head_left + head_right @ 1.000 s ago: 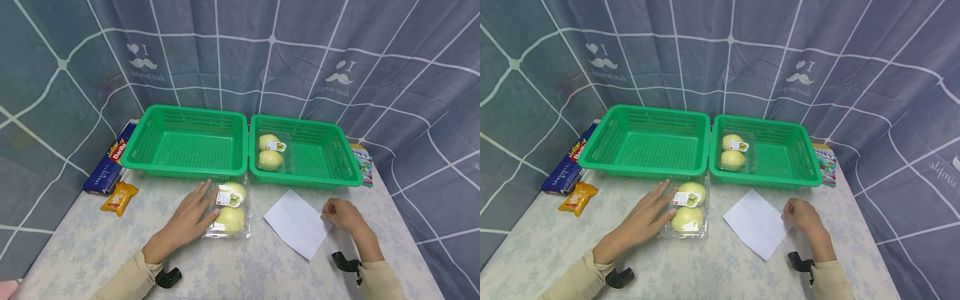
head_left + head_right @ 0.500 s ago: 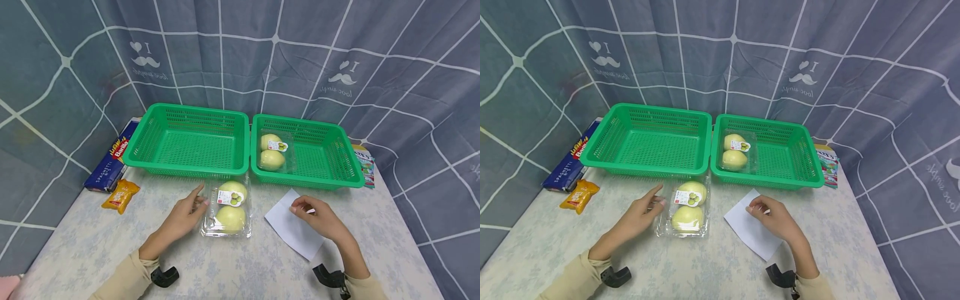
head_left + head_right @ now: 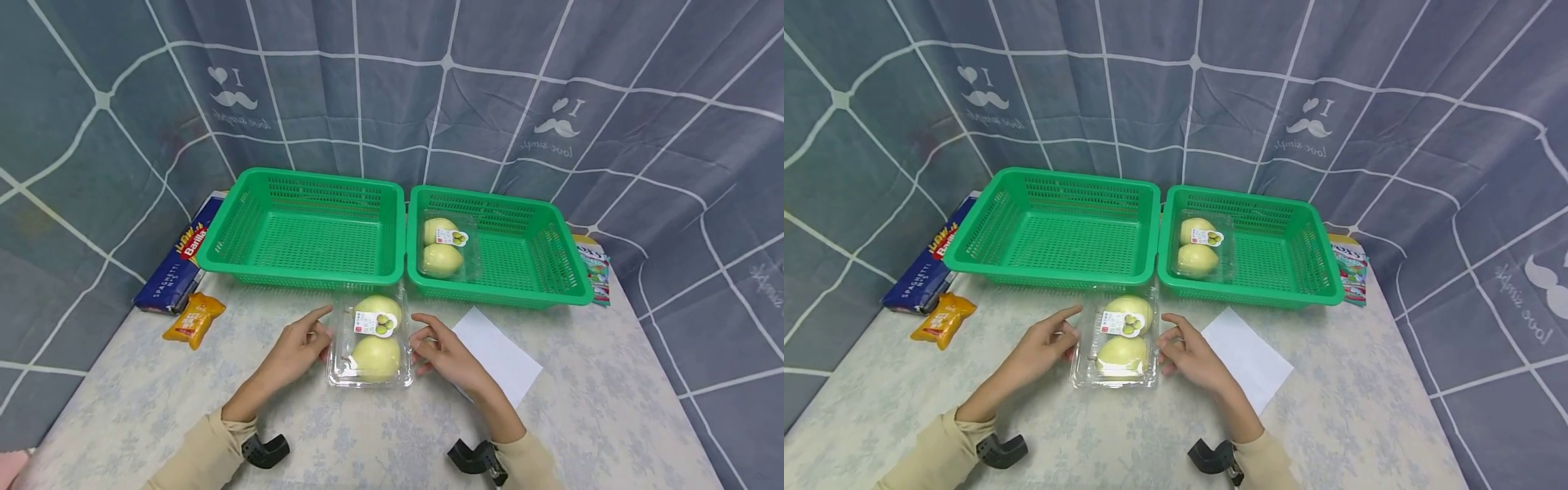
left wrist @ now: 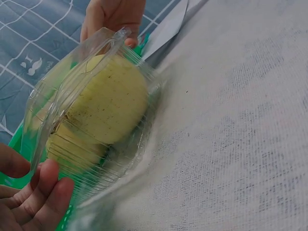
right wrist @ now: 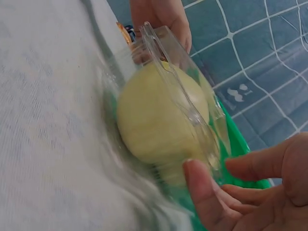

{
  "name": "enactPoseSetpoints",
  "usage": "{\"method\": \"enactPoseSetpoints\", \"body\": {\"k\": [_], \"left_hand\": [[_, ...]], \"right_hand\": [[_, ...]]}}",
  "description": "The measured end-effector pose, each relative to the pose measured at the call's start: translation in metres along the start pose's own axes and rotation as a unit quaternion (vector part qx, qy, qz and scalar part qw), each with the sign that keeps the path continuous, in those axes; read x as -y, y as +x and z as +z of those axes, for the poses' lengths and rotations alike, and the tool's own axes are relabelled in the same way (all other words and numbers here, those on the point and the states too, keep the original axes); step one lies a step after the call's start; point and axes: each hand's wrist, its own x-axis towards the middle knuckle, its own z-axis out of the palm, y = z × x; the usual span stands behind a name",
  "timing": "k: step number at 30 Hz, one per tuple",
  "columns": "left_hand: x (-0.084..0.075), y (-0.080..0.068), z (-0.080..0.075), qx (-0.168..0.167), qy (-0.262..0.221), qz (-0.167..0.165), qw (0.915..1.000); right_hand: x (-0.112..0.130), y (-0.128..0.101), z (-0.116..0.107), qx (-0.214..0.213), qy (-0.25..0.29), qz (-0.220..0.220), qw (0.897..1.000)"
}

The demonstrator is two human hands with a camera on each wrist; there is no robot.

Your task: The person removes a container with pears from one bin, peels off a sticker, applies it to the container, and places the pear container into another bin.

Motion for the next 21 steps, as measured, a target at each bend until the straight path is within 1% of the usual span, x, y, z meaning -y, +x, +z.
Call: {"method": "enactPoseSetpoints", "body": {"k": [4,9,13,17,21], "left_hand": [[0.0012,0.0010,0.0000,0.011,-0.016,-0.004,0.9998],[-0.0005,0.0011,-0.0019,0.026,-0.042,-0.002,0.9988],[-0.0029,0.0005,-0.0028,0.037,-0.063,-0.009,0.9972],[-0.0027,0.0007,-0.0032,0.049,-0.076,-0.014,0.9958],[-0.0010,0.0010,-0.0037,0.060,-0.081,-0.010,0.9949]], "right_hand": [[-0.0011,0.0046,0.0059,-0.016,0.008,0.002,1.000],[-0.0023,0.0043,0.0042,-0.004,0.027,-0.002,1.000],[-0.0037,0.0029,0.0020,0.007,0.045,-0.002,0.999],[-0.0058,0.0024,0.0026,0.006,0.065,-0.001,0.998],[-0.0091,0.0021,0.0043,-0.002,0.085,-0.001,0.996]]}}
